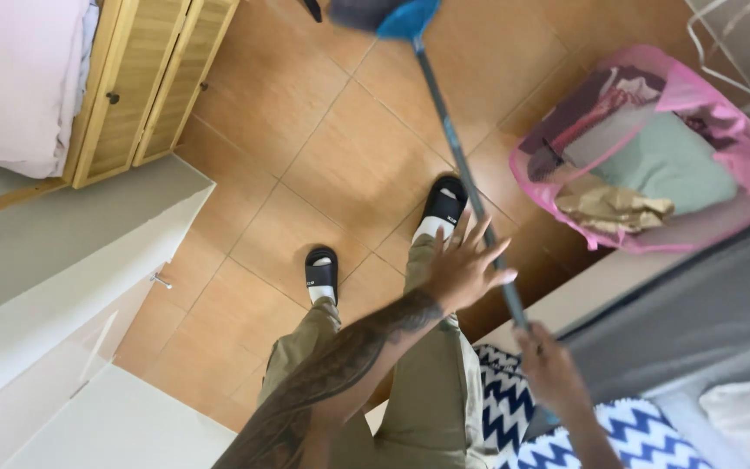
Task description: The person sweeps the tiled floor of a bedroom using a broom and dustpan. They gather debris into a pile and sweep it into the dustpan, then move the dustpan to a different location to continue cleaning.
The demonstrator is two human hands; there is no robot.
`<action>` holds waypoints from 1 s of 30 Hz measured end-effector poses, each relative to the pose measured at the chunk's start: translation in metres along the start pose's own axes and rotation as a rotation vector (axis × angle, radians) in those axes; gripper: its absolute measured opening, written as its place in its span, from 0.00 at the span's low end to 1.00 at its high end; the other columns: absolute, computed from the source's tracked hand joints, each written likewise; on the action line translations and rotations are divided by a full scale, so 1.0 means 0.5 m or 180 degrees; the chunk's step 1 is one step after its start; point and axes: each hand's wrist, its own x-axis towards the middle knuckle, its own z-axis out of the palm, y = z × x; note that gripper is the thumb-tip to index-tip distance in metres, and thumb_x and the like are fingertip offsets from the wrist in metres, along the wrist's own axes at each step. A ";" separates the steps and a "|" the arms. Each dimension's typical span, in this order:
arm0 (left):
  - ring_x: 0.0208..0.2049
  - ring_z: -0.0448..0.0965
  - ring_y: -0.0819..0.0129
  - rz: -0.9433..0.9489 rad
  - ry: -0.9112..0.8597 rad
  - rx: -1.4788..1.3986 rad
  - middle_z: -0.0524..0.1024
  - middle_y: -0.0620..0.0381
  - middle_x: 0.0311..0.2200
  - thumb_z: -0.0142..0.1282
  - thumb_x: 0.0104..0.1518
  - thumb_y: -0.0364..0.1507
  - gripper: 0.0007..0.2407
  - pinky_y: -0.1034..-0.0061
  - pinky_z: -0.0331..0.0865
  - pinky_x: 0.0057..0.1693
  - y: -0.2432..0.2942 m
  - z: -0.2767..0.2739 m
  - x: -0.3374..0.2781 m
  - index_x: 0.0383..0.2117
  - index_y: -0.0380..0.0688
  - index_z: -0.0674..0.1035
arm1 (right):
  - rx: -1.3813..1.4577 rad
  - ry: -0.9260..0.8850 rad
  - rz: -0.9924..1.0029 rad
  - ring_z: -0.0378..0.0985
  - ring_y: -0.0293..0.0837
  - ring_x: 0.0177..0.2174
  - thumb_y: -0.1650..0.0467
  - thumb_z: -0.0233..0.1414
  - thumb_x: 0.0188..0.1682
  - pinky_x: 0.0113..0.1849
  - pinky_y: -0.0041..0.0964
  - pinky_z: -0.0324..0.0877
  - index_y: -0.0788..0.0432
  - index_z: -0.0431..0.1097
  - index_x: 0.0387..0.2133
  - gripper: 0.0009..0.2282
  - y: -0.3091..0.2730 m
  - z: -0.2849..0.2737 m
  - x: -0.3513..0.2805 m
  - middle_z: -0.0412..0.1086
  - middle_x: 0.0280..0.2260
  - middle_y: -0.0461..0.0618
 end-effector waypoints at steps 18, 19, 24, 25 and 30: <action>0.55 0.77 0.51 0.0059 -0.0509 -0.0840 0.69 0.46 0.59 0.54 0.64 0.37 0.11 0.65 0.77 0.52 -0.174 -0.210 -0.844 0.41 0.42 0.76 | 0.1301 -0.0089 -0.0392 0.66 0.42 0.16 0.66 0.48 0.55 0.21 0.38 0.59 0.56 0.74 0.43 0.10 0.109 0.772 -0.581 0.62 0.15 0.50; 0.58 0.75 0.51 -0.0477 -0.0634 -0.1117 0.58 0.47 0.66 0.50 0.62 0.36 0.14 0.64 0.79 0.49 -0.170 -0.265 -0.829 0.49 0.42 0.72 | 0.1154 -0.0109 -0.0709 0.69 0.41 0.17 0.64 0.45 0.56 0.21 0.37 0.64 0.56 0.71 0.45 0.12 0.057 0.778 -0.574 0.65 0.17 0.48; 0.71 0.48 0.40 -0.0267 -0.0266 -0.0465 0.43 0.40 0.72 0.55 0.63 0.42 0.27 0.54 0.59 0.67 -0.368 -0.239 -0.737 0.63 0.36 0.65 | 0.1378 0.0179 -0.1448 0.78 0.48 0.24 0.63 0.41 0.61 0.27 0.45 0.72 0.67 0.68 0.44 0.16 -0.132 0.894 -0.351 0.72 0.25 0.58; 0.72 0.44 0.43 -0.0597 -0.0536 -0.0304 0.41 0.45 0.73 0.54 0.60 0.43 0.29 0.48 0.54 0.66 -0.364 -0.257 -0.734 0.65 0.41 0.63 | 0.1073 0.0424 -0.1800 0.78 0.55 0.27 0.65 0.41 0.59 0.30 0.49 0.72 0.65 0.68 0.45 0.15 -0.132 0.930 -0.295 0.72 0.28 0.62; 0.73 0.45 0.44 -0.0111 -0.0716 -0.0303 0.38 0.42 0.76 0.53 0.57 0.46 0.32 0.45 0.54 0.70 -0.495 -0.030 -0.841 0.68 0.45 0.63 | 0.1472 0.0247 -0.1071 0.80 0.65 0.31 0.63 0.41 0.59 0.35 0.57 0.73 0.67 0.66 0.45 0.16 -0.042 1.016 -0.329 0.73 0.29 0.71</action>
